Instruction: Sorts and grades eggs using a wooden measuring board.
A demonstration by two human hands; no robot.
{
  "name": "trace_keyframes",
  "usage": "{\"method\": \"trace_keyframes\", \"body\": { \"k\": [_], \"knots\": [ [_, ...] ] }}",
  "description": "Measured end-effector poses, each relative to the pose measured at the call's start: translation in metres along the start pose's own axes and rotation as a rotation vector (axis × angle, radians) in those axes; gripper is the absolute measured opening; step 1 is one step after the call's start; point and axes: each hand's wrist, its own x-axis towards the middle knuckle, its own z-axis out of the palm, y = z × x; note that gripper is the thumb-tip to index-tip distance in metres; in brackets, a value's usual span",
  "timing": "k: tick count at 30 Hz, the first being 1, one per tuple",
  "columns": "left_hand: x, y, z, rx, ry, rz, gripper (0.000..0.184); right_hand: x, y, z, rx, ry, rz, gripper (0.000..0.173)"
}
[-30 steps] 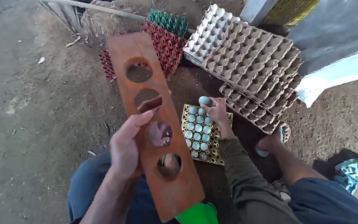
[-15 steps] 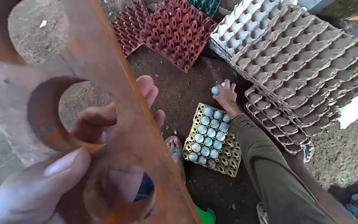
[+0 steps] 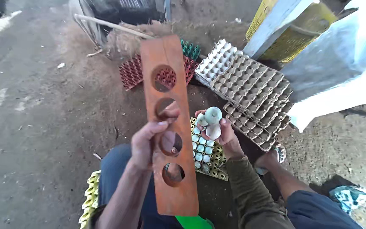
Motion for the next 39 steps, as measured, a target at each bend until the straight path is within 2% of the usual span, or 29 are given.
{"method": "trace_keyframes", "body": {
  "k": [3, 5, 7, 9, 11, 13, 16, 19, 20, 21, 25, 27, 28, 30, 33, 36, 38, 39],
  "knots": [
    [-0.043, -0.013, 0.01, -0.125, -0.063, 0.037, 0.029, -0.014, -0.013, 0.065, -0.281, 0.101, -0.129, 0.07],
    [-0.078, -0.02, 0.024, -0.188, -0.092, 0.096, 0.028, -0.029, -0.016, 0.107, -0.711, 0.197, -0.27, 0.054],
    [-0.11, -0.022, 0.041, -0.17, -0.097, 0.168, 0.026, -0.043, -0.016, 0.152, -1.215, 0.265, -0.415, 0.046],
    [-0.144, -0.025, 0.052, -0.149, -0.014, 0.203, 0.024, -0.06, -0.004, 0.192, -1.505, 0.253, -0.495, 0.041],
    [-0.175, -0.028, 0.053, -0.149, 0.062, 0.237, 0.028, -0.079, 0.008, 0.22, -1.59, 0.129, -0.447, 0.037],
    [-0.21, -0.031, 0.048, -0.132, 0.156, 0.302, 0.035, -0.094, 0.019, 0.232, -1.542, -0.058, -0.368, 0.042],
    [-0.26, -0.029, 0.044, -0.082, 0.309, 0.432, 0.033, -0.099, 0.034, 0.234, -1.151, -0.352, -0.224, 0.036],
    [-0.302, -0.024, 0.043, 0.047, 0.504, 0.574, 0.031, -0.107, 0.06, 0.248, -0.869, -0.705, 0.005, 0.062],
    [-0.314, -0.023, 0.044, 0.07, 0.57, 0.611, 0.033, -0.111, 0.072, 0.254, -0.804, -0.792, 0.068, 0.064],
    [-0.326, -0.021, 0.044, 0.077, 0.618, 0.62, 0.038, -0.115, 0.082, 0.262, -0.752, -0.85, 0.124, 0.062],
    [-0.37, -0.018, 0.037, 0.168, 0.723, 0.624, 0.046, -0.126, 0.121, 0.28, -0.585, -0.898, 0.262, 0.034],
    [-0.395, -0.019, 0.017, 0.316, 0.794, 0.655, 0.055, -0.127, 0.135, 0.28, -0.499, -0.87, 0.317, 0.035],
    [-0.41, -0.021, 0.001, 0.396, 0.845, 0.647, 0.056, -0.123, 0.139, 0.277, -0.432, -0.87, 0.39, 0.044],
    [-0.452, -0.03, -0.034, 0.47, 0.945, 0.539, 0.047, -0.118, 0.148, 0.277, -0.332, -0.804, 0.521, 0.061],
    [-0.535, -0.063, -0.089, 0.436, 1.227, 0.297, 0.042, -0.117, 0.156, 0.294, -0.234, -0.657, 0.66, 0.067],
    [-0.628, -0.125, -0.141, 0.349, 1.684, -0.013, 0.053, -0.117, 0.156, 0.31, -0.268, -0.554, 0.719, 0.066],
    [-0.69, -0.164, -0.152, 0.258, 1.954, -0.259, 0.065, -0.112, 0.161, 0.308, -0.251, -0.566, 0.734, 0.065],
    [-0.718, -0.182, -0.152, 0.229, 2.038, -0.373, 0.068, -0.109, 0.164, 0.307, -0.255, -0.586, 0.732, 0.065]
  ]
}}
